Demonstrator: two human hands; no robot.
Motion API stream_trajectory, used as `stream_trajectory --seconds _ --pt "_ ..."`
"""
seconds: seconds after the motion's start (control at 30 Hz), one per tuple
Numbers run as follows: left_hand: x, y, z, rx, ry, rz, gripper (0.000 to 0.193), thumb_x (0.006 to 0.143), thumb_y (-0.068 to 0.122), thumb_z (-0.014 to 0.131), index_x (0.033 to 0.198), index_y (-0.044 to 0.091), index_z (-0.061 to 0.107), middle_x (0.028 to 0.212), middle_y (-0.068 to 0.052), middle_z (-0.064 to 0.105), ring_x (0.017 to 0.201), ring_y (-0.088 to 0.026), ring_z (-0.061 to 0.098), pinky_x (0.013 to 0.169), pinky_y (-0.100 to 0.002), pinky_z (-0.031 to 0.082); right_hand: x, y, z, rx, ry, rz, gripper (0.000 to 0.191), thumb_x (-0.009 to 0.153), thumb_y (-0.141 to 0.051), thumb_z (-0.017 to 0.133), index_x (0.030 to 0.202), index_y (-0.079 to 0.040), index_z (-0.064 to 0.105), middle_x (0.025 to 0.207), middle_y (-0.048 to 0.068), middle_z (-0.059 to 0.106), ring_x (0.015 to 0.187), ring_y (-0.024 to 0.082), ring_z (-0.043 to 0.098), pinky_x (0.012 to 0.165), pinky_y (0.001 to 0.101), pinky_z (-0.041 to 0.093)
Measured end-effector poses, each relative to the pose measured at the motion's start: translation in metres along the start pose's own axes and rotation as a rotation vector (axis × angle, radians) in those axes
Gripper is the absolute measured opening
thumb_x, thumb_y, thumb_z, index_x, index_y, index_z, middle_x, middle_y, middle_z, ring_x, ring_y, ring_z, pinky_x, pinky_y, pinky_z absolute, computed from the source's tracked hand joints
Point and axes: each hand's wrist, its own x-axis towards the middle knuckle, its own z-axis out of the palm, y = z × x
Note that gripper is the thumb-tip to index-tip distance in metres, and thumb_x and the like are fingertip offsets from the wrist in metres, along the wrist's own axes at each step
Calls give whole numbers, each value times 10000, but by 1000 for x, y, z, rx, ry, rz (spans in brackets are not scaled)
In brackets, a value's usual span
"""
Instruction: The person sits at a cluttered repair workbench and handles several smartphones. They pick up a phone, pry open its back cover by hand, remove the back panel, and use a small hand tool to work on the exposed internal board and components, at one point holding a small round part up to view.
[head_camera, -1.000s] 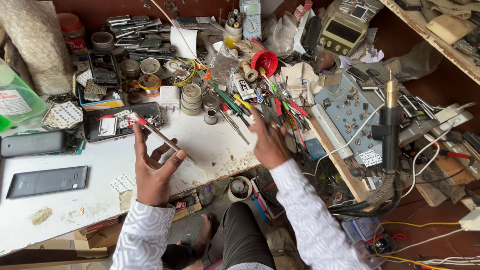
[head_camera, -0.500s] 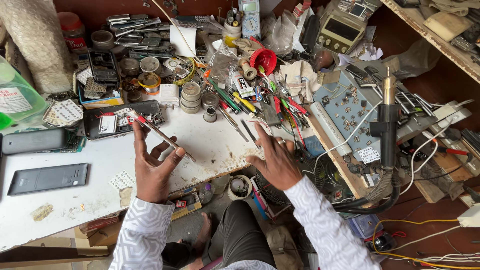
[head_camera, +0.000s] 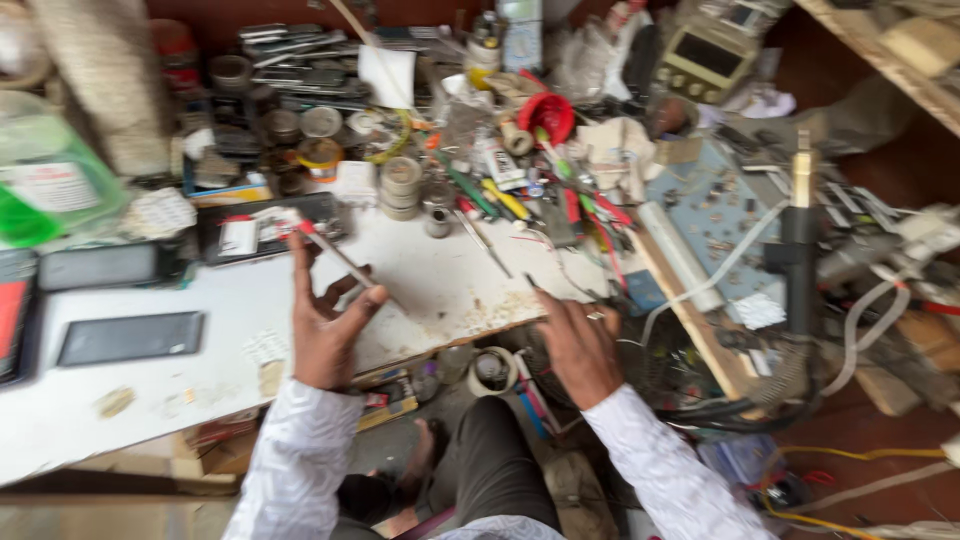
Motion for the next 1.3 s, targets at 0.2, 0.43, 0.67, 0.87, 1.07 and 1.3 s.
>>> stream_trajectory --seconds 0.2,0.43,0.67,0.87,1.07,1.3 --pt "3 -8 -3 -8 22 -22 1218 723 25 846 1673 112 89 1658 -155 289 1185 -296 614 919 -395 598 -9 -7 -14 311 152 218 371 1005 -103 625 1376 -113 602 1048 94 609 897 229 615 744 340 489" --pt "13 -26 -11 -299 -18 -39 1218 716 -22 837 1661 182 96 1503 -106 362 1149 -255 579 898 -441 578 43 -40 24 1549 -202 422 313 974 -23 534 1287 -14 538 1044 56 646 757 108 568 581 245 440" --pt "38 -15 -35 -502 -44 18 1102 852 23 786 1612 285 32 1316 -141 525 1129 -264 602 937 -465 535 102 -119 33 1005 136 -147 249 1021 -80 625 1262 -45 677 1077 56 679 928 84 638 718 250 507" --pt "45 -8 -42 -445 45 118 1161 878 -7 745 1651 311 -61 1342 -145 527 1166 -257 603 982 -468 542 113 -150 35 1073 41 74 204 950 -128 717 1143 -81 764 889 12 640 652 74 564 578 238 456" --pt "46 -7 -38 -365 99 170 1174 841 -76 742 1673 280 -4 1390 -162 530 1197 -259 613 981 -442 562 113 -150 46 1066 108 61 243 938 -132 757 1177 -99 785 802 -19 533 687 68 496 577 245 405" --pt "45 -4 -33 -246 104 203 1217 807 -70 788 1688 239 8 1380 -190 552 1196 -264 622 981 -406 568 115 -152 50 1055 104 81 257 921 -123 770 1177 -111 791 782 -19 523 656 62 474 556 238 391"
